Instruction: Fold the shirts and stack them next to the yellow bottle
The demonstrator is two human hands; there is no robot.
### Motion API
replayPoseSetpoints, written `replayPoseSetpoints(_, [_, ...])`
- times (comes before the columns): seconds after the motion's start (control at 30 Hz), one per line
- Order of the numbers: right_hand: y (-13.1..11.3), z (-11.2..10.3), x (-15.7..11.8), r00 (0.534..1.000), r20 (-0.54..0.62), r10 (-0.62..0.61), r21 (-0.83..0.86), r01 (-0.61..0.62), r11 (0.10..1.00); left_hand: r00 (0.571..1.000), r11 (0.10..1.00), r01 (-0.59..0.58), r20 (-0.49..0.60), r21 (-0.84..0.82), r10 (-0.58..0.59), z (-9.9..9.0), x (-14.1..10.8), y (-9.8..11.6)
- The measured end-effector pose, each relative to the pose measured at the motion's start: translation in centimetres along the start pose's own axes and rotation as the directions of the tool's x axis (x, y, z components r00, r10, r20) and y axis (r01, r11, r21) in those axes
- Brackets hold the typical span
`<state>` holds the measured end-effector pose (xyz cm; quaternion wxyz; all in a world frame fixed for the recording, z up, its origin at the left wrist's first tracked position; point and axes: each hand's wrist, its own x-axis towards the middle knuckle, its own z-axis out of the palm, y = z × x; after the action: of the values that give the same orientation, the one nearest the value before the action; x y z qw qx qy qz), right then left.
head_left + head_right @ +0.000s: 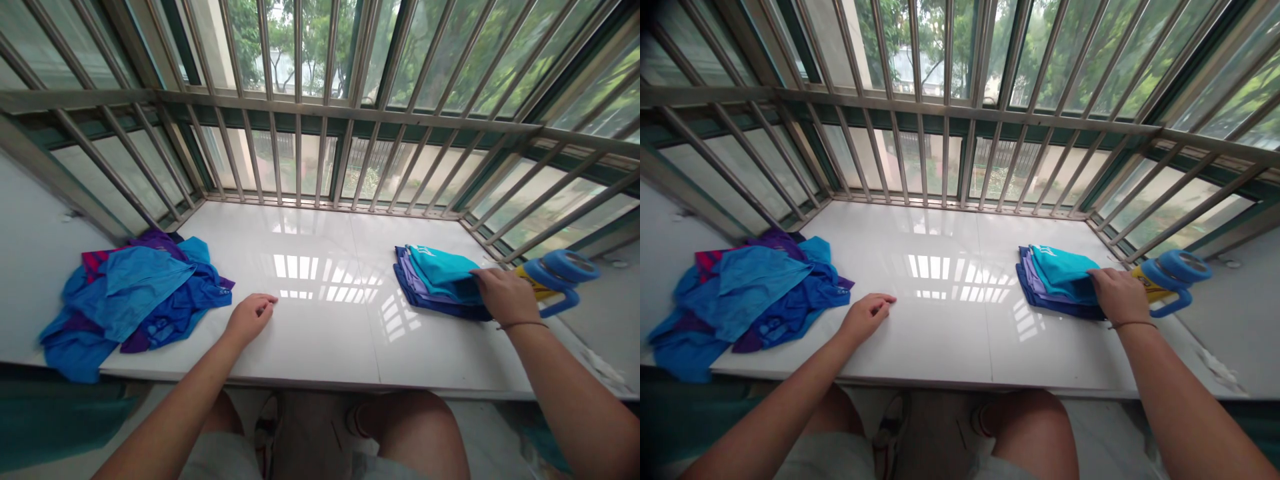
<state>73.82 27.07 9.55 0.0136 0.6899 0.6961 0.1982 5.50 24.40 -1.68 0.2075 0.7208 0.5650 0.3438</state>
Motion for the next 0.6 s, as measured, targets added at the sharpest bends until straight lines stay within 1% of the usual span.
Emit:
replayPoseSetpoints(0.03, [0.3,0.1,-0.1,1.0,-0.013,-0.008,0.002,0.008,1.0,1.0,1.0,0.001,-0.001,0.001,-0.001,0.0,0.0,0.0])
replayPoseSetpoints(0.07, [0.6,0.3,-0.2,1.0,0.004,-0.017,0.009,0.017,1.0,1.0,1.0,0.001,-0.001,0.002,-0.001,0.0,0.0,-0.1])
replayPoseSetpoints(0.17, [0.3,1.4,-0.3,0.993,0.112,-0.04,0.075,0.031,0.997,1.0,1.0,-0.003,-0.003,0.006,0.003,0.1,-0.1,-0.2])
replayPoseSetpoints(0.2, [-0.1,1.7,-0.2,0.993,0.112,-0.043,0.099,0.032,0.995,1.0,1.0,-0.005,-0.003,0.007,0.005,0.1,-0.1,-0.3])
replayPoseSetpoints(0.23, [-0.8,2.1,-0.2,0.995,0.083,-0.05,0.122,0.04,0.992,1.0,1.0,-0.007,-0.003,0.007,0.007,0.2,-0.1,-0.3])
replayPoseSetpoints(0.3, [-2.6,2.7,-0.1,0.996,0.009,-0.09,0.161,0.087,0.983,1.0,1.0,-0.008,-0.002,0.006,0.008,0.2,0.0,-0.2])
replayPoseSetpoints(0.33, [-3.6,3.1,-0.1,0.994,0.003,-0.113,0.174,0.111,0.979,1.0,1.0,-0.007,-0.002,0.005,0.007,0.2,0.0,-0.2])
replayPoseSetpoints(0.4, [-5.6,3.8,-0.4,0.986,0.06,-0.153,0.194,0.139,0.971,1.0,1.0,-0.007,-0.005,0.004,0.007,0.1,0.1,0.0])
replayPoseSetpoints(0.47, [-7.6,4.4,-1.3,0.98,0.121,-0.156,0.204,0.13,0.97,1.0,1.0,-0.011,-0.012,0.008,0.011,0.1,0.1,0.2])
replayPoseSetpoints(0.5, [-8.7,4.7,-2.0,0.982,0.116,-0.147,0.211,0.12,0.97,1.0,1.0,-0.013,-0.014,0.011,0.013,0.1,0.1,0.3])
replayPoseSetpoints(0.53, [-9.8,4.9,-2.8,0.987,0.08,-0.14,0.228,0.118,0.966,1.0,1.0,-0.014,-0.016,0.013,0.014,0.1,0.1,0.3])
replayPoseSetpoints(0.6, [-12.5,4.9,-5.2,0.991,-0.037,-0.125,0.29,0.13,0.948,1.0,1.0,-0.009,-0.017,0.012,0.009,0.1,0.1,0.4])
